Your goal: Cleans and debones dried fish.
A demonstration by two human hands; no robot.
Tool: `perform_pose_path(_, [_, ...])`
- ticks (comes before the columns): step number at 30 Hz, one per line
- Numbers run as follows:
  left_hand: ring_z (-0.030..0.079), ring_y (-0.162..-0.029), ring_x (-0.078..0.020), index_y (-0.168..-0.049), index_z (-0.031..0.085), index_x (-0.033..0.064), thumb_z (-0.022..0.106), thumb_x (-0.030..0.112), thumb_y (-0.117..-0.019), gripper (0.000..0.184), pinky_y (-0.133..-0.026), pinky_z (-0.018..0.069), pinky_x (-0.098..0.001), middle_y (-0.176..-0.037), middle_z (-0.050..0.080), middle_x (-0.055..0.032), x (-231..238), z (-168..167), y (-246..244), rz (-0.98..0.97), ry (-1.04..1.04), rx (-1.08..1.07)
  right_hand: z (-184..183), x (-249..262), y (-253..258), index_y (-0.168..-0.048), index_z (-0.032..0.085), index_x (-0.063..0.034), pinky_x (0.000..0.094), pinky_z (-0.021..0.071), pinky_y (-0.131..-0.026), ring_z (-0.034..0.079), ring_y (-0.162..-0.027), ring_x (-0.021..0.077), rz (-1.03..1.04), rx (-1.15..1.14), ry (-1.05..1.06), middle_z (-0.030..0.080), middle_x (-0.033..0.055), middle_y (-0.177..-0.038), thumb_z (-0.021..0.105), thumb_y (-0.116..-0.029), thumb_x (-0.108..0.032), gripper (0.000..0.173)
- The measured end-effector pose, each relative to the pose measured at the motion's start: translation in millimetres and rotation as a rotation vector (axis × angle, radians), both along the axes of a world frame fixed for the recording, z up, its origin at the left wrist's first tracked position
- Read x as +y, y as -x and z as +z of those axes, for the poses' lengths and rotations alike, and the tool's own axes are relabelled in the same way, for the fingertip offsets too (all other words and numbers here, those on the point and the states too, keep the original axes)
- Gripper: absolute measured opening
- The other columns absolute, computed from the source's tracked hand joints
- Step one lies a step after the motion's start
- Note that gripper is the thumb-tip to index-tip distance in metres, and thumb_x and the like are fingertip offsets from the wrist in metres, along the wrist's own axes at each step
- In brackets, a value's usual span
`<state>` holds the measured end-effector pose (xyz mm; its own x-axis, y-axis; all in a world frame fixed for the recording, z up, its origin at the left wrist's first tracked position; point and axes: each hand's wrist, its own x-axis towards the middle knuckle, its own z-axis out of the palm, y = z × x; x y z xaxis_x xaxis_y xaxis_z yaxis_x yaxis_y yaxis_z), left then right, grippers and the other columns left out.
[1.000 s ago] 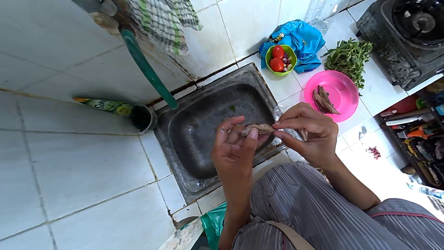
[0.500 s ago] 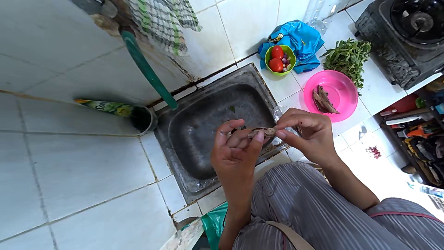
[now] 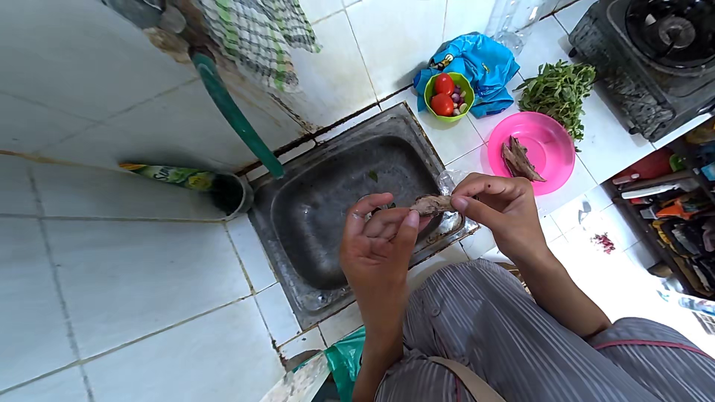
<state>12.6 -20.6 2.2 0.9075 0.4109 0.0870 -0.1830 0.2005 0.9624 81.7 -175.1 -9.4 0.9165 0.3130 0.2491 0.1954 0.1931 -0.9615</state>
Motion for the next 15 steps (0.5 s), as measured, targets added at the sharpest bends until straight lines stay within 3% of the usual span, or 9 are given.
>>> perform_pose_path(4, [0.076, -0.086, -0.01, -0.126, 0.054, 0.0125, 0.059, -0.005, -0.0934, 0.037, -0.085, 0.0638, -0.0307, -0.091, 0.077, 0.0083, -1, 0, -2, -0.006, -0.019, 0.023, -2, -2, -1, -0.086, 0.075, -0.0066, 0.0164, 0.0558, -0.073, 0.066, -0.081, -0.0013, 0.0, 0.0, 0.007, 0.071, -0.0057, -0.086, 0.068, -0.091, -0.004, 0.009])
perform_pose_path(8, [0.073, -0.104, -0.0142, -0.143, 0.043, 0.0021, 0.053, 0.009, -0.1014, 0.043, -0.092, 0.0611, -0.0342, -0.117, 0.073, 0.0011, 6, -9, -3, -0.11, -0.092, 0.096, -18, -28, -25, -0.091, 0.076, -0.009, 0.0206, 0.0572, -0.081, 0.068, -0.085, -0.0022, -0.144, -0.031, 0.138, 0.074, -0.009, -0.09, 0.066, -0.0934, -0.006, 0.011])
perform_pose_path(10, [0.072, -0.105, -0.0137, -0.138, 0.047, 0.0009, 0.052, 0.009, -0.1009, 0.038, -0.091, 0.0614, -0.0343, -0.118, 0.071, 0.0002, 13, -19, -1, -0.077, -0.137, 0.148, -39, -64, -52, -0.095, 0.075, -0.0018, 0.0242, 0.0578, -0.083, 0.069, -0.085, 0.0012, -0.359, -0.058, 0.299, 0.075, -0.0017, -0.092, 0.067, -0.0951, -0.008, 0.01])
perform_pose_path(13, [0.072, -0.101, -0.0131, -0.132, 0.051, -0.0013, 0.049, 0.007, -0.1007, 0.032, -0.088, 0.0622, -0.0332, -0.115, 0.07, -0.0009, 28, -33, 6, -0.034, -0.177, 0.219, -85, -138, -88, -0.104, 0.074, 0.0068, 0.0312, 0.0575, -0.086, 0.071, -0.088, 0.0133, -0.679, -0.026, 0.629, 0.075, 0.0153, -0.098, 0.068, -0.0979, -0.018, 0.026])
perform_pose_path(15, [0.072, -0.099, -0.0128, -0.132, 0.05, -0.003, 0.047, 0.007, -0.101, 0.032, -0.086, 0.0625, -0.0323, -0.114, 0.07, -0.0019, 36, -39, 9, -0.013, -0.188, 0.256, -113, -178, -97, -0.107, 0.074, 0.0073, 0.0435, 0.0549, -0.091, 0.072, -0.092, 0.0261, -0.82, 0.145, 0.809, 0.074, 0.0221, -0.102, 0.069, -0.0979, -0.022, 0.031])
